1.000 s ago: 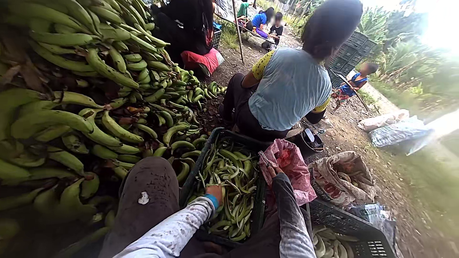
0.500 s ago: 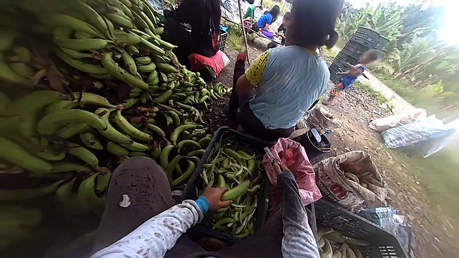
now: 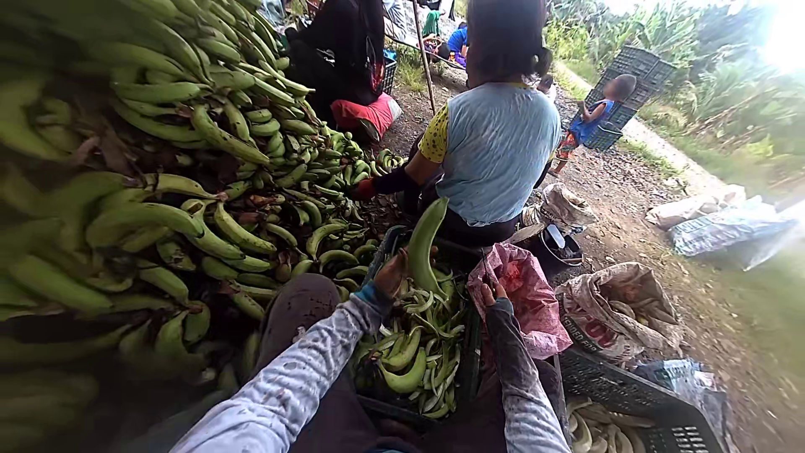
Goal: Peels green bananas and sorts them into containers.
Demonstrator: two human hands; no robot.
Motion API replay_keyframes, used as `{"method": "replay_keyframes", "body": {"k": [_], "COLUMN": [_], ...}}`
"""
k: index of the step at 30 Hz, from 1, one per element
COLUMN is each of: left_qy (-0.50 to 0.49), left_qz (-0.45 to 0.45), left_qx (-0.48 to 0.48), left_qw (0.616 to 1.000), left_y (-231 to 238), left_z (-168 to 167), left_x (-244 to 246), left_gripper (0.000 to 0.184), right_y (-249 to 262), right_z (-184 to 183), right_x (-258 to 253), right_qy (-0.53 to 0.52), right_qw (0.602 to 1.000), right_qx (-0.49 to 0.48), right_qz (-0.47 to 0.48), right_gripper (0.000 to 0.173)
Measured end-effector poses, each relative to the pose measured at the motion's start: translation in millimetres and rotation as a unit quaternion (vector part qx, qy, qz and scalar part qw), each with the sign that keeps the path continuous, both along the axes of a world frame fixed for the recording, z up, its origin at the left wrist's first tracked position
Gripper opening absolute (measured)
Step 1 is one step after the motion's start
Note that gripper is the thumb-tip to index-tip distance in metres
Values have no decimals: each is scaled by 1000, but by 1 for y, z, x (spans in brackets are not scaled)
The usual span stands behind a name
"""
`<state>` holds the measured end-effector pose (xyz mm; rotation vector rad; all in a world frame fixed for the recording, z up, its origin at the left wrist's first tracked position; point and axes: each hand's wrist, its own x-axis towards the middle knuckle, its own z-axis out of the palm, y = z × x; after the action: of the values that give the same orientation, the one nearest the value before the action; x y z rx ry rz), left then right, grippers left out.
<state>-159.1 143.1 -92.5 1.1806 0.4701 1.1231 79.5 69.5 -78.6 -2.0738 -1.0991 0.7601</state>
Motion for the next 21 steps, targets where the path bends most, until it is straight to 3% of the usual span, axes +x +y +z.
{"method": "replay_keyframes", "body": {"k": [2, 3, 4, 6, 8, 10, 14, 19, 21], "left_qy": [59, 113, 187, 291, 252, 156, 31, 35, 30], "left_qz": [22, 37, 53, 96, 183, 248, 238, 183, 175], "left_qx": [-23, -39, -51, -73, -142, -210, -273, -163, -112], "left_qw": [998, 992, 980, 949, 940, 933, 932, 969, 978], "left_y": [11, 14, 17, 17, 12, 11, 19, 15, 17], "left_z": [1, 0, -7, -27, -31, -33, -38, -42, -46], "left_x": [-8, -11, -14, -15, -7, -2, 0, 10, 12], "left_gripper": [65, 53, 55, 63, 73, 84, 74, 71, 73], "right_y": [1, 0, 2, 7, 10, 3, 14, 30, 26], "right_z": [-31, -21, -15, -32, -49, -23, -53, -71, -65], "right_x": [-5, -13, -19, -26, -29, -56, -67, -69, -69], "right_qy": [-53, -29, 1, 47, 51, 49, 64, 50, 70], "right_qw": [991, 996, 999, 997, 996, 997, 993, 990, 993], "right_qx": [124, 79, 39, 54, 67, -39, -30, -82, -42], "right_qz": [7, 11, 3, -4, 30, 47, 95, 99, 84], "right_gripper": [47, 47, 46, 44, 47, 46, 45, 47, 47]}}
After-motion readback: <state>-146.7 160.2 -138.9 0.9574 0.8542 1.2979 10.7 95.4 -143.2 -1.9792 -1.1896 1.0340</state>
